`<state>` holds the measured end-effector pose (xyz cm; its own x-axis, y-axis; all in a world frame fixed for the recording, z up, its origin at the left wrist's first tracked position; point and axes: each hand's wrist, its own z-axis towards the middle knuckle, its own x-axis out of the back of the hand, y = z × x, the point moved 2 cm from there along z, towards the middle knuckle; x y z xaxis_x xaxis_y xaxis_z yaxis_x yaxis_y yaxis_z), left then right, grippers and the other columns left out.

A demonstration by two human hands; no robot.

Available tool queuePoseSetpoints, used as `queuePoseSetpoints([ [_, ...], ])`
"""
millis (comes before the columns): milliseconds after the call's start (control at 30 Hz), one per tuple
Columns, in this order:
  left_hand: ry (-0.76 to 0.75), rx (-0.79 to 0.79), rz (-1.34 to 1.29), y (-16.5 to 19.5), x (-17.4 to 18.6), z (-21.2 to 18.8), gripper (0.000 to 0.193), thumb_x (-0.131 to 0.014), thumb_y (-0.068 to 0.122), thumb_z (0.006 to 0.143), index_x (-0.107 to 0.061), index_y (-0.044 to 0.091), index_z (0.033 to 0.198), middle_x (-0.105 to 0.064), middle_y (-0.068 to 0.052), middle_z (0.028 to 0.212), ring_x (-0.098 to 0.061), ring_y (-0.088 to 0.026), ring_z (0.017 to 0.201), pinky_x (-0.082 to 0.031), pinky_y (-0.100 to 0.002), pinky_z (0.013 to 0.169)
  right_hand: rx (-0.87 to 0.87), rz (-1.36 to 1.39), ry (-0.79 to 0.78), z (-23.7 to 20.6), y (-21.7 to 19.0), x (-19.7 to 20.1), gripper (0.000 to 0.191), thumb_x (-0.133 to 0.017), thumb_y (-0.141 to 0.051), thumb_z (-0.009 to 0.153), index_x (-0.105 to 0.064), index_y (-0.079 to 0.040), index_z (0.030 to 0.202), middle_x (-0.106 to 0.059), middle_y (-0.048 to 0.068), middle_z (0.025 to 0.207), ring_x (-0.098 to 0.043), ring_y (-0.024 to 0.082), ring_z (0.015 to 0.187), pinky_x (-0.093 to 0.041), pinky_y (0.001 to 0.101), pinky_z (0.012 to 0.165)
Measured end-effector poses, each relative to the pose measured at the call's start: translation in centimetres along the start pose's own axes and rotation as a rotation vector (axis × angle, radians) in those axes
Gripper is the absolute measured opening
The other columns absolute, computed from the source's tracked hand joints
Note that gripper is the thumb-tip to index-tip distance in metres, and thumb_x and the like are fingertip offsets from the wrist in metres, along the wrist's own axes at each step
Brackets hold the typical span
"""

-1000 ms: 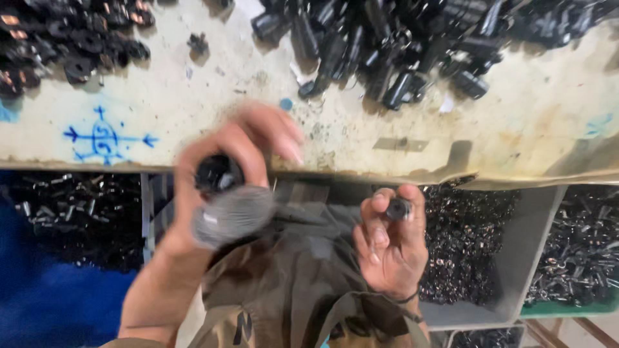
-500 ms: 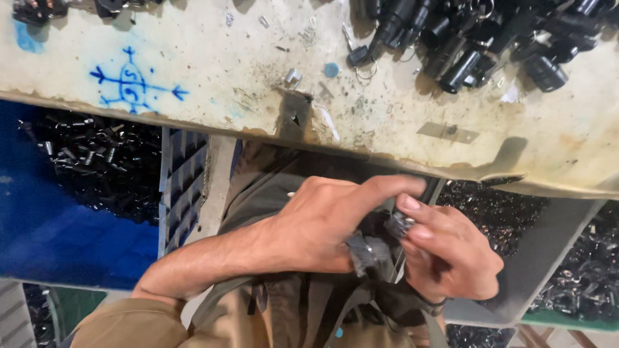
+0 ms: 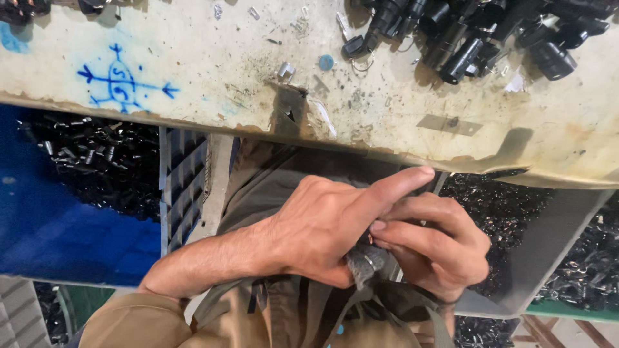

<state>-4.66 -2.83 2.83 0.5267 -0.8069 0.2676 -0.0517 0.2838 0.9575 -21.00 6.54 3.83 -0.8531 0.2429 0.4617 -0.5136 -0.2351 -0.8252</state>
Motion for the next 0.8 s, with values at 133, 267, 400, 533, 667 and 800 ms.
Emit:
queuePoseSetpoints([
  [133,0.050,-0.044,-0.102,0.7,0.2,-0.1,0.096,-0.079,0.020,0.081,-0.025,0.008,0.160,-0.073,-0.009,0.096,-0.074,-0.031,0.087,-0.056,-0.036,0.068,0.107,0.002,0.232,-1.5,0.5,-0.5,0.017,-0.082,-0.003,0.077,-0.071,-0.003,0.091,-0.064,0.012,0.090,-0.067,0.016,0.076,-0.058,0.0301,0.063],
  [267,-0.040,-0.030,-0.063,0.5,-0.1,-0.4,0.108,-0.079,0.021,0.071,-0.023,0.007,0.162,-0.074,-0.009,0.096,-0.075,-0.030,0.086,-0.057,-0.036,0.067,0.085,0.052,0.130,-0.5,0.2,0.3,0.022,-0.082,-0.002,0.075,-0.070,-0.001,0.093,-0.066,0.012,0.089,-0.069,0.017,0.076,-0.058,0.0300,0.065],
  [400,-0.360,0.029,0.033,0.0,-0.4,0.0,0.128,-0.081,0.021,0.053,-0.017,0.006,0.163,-0.073,-0.011,0.085,-0.072,-0.036,0.078,-0.053,-0.043,0.059,0.141,0.066,-0.209,1.4,-0.7,1.8,0.027,-0.081,-0.008,0.065,-0.074,-0.003,0.091,-0.072,0.008,0.086,-0.073,0.022,0.074,-0.053,0.0332,0.063],
  [533,-0.368,-0.015,0.090,2.1,1.2,2.0,0.127,-0.086,0.027,0.061,-0.015,0.006,0.164,-0.070,-0.011,0.084,-0.071,-0.036,0.076,-0.053,-0.045,0.062,0.203,0.017,-0.203,1.9,-0.9,1.4,0.026,-0.078,-0.014,0.064,-0.076,-0.005,0.088,-0.070,0.008,0.085,-0.071,0.023,0.074,-0.054,0.0362,0.063],
  [667,-0.423,0.347,0.420,3.1,5.2,0.9,0.125,-0.083,0.032,0.048,-0.029,0.024,0.161,-0.074,-0.007,0.103,-0.072,-0.035,0.090,-0.056,-0.044,0.073,0.058,0.051,0.129,-1.3,2.4,1.2,0.020,-0.069,-0.016,0.091,-0.072,-0.003,0.106,-0.067,0.008,0.093,-0.065,0.022,0.078,-0.054,0.0362,0.074],
  [800,-0.178,0.947,0.861,0.2,10.1,-6.4,0.117,-0.087,0.025,0.060,-0.039,0.006,0.164,-0.065,-0.027,0.118,-0.064,-0.044,0.110,-0.050,-0.049,0.097,-0.417,-0.116,0.750,-11.1,10.8,5.5,0.039,-0.064,-0.032,0.101,-0.062,-0.006,0.129,-0.062,0.011,0.110,-0.058,0.025,0.092,-0.049,0.0396,0.090],
])
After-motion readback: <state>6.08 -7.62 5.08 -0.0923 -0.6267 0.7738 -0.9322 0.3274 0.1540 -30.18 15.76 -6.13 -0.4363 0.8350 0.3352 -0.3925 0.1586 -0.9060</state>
